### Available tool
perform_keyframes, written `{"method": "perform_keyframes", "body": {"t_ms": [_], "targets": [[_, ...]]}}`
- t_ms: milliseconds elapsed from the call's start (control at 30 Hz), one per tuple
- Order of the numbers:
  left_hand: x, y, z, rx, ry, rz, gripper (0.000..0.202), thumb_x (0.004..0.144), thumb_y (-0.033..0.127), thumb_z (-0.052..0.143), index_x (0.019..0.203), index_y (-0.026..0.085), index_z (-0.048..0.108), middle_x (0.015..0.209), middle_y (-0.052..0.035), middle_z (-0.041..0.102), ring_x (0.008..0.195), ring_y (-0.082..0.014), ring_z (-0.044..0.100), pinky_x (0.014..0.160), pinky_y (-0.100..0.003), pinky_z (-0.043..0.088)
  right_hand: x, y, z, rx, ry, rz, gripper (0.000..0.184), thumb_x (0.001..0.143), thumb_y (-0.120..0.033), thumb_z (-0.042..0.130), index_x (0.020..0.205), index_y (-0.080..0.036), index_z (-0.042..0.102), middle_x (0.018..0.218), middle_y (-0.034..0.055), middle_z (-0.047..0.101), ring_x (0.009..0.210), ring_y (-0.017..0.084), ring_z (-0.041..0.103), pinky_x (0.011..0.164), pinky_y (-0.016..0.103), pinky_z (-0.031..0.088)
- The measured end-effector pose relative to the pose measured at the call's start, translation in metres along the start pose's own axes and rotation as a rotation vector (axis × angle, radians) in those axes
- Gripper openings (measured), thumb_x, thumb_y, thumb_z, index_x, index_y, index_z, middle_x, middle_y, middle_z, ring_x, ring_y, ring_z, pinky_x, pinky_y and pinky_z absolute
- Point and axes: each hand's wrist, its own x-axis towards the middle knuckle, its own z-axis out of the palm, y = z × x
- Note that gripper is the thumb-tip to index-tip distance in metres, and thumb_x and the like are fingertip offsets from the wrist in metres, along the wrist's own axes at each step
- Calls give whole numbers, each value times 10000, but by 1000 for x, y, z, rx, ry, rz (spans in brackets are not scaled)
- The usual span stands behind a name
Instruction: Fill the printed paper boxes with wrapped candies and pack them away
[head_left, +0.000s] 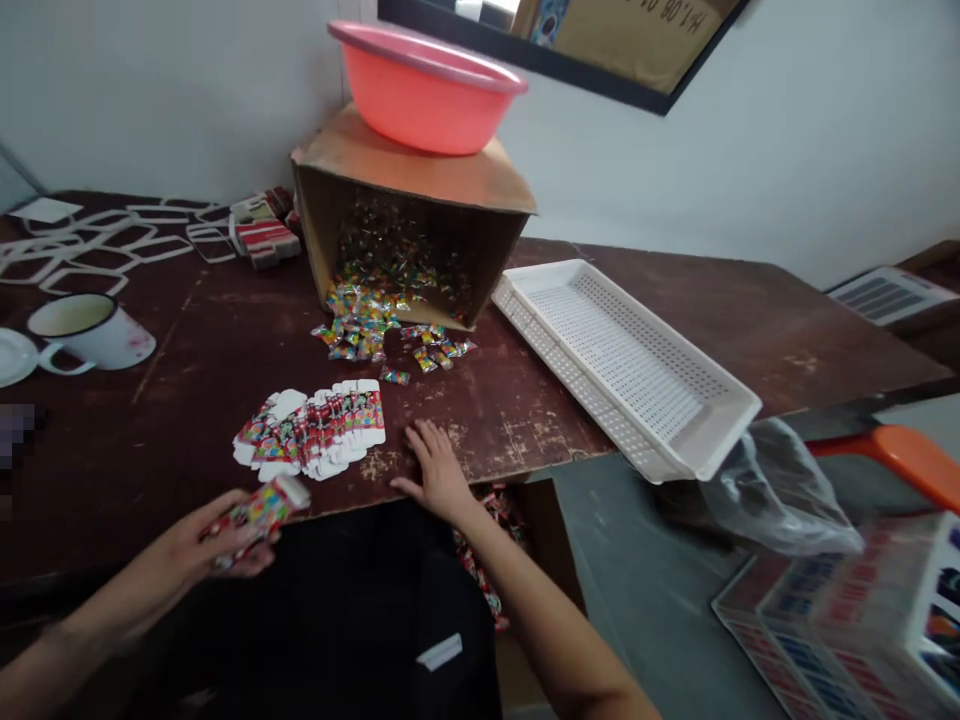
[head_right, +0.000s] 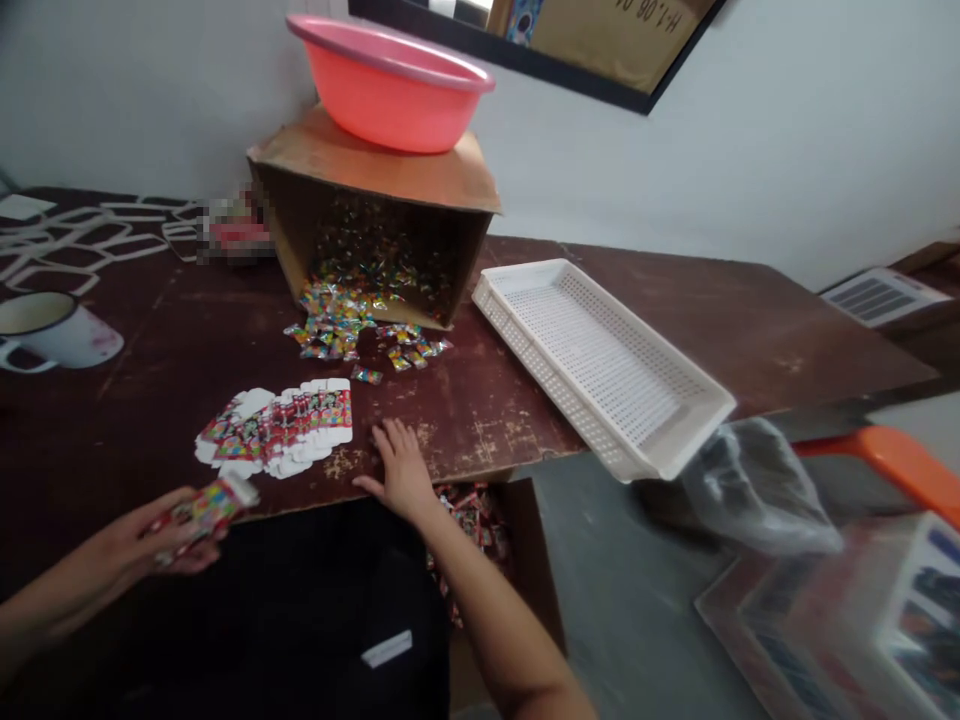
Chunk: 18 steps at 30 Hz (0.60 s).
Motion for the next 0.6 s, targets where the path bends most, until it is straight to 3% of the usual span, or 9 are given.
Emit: {"method": "perform_keyframes", "body": {"t_ms": [67,133,200,333,433,600], "targets": [[14,6,21,-78,-109,-53,381,807,393,685,1122,187,626,968,-114,747,737,-209,693,601,-292,550,-33,-18,14,145,-7,-32,468,904,-353,548,1341,-186,515,1412,141,476,1361,268,372,1128,485,300],[29,4,45,-96,-215,-31,373,851,388,632,1129,140,620,904,-115,732,583,-143,622,444,-212,442,-52,-38,14,331,41,42,309,942,-255,460,1207,-215,612,1279,116,577,1233,220,508,1063,405,394],[39,-2,67,-122,-254,17,380,846,349,638,1161,139,602,887,-95,716,577,-125,604,440,-196,422,-55,-56,3,531,134,169,261,936,-262,480,1147,-219,628,1147,98,628,1078,198,591,965,348,460],[40,-9,99,-91,-392,25,459,790,283,695,1213,187,544,1028,-97,687,850,-221,685,659,-305,568,-33,-77,-29,729,254,306,245,885,-355,583,1074,-209,634,977,58,654,901,190,604,853,319,478],[33,-7,110,-67,-467,30,501,774,260,696,1229,219,490,1058,-100,675,914,-257,679,643,-335,591,-17,-77,-44,587,261,256,160,871,-340,610,930,-211,684,972,64,652,993,211,543,952,367,402],[28,-7,110,-1,-439,61,533,758,255,704,1243,223,486,883,-45,665,797,-215,659,556,-279,575,-24,-79,-42,552,-19,-17,179,919,-295,562,915,-252,736,1266,36,592,1245,235,410,1090,454,241]]}}
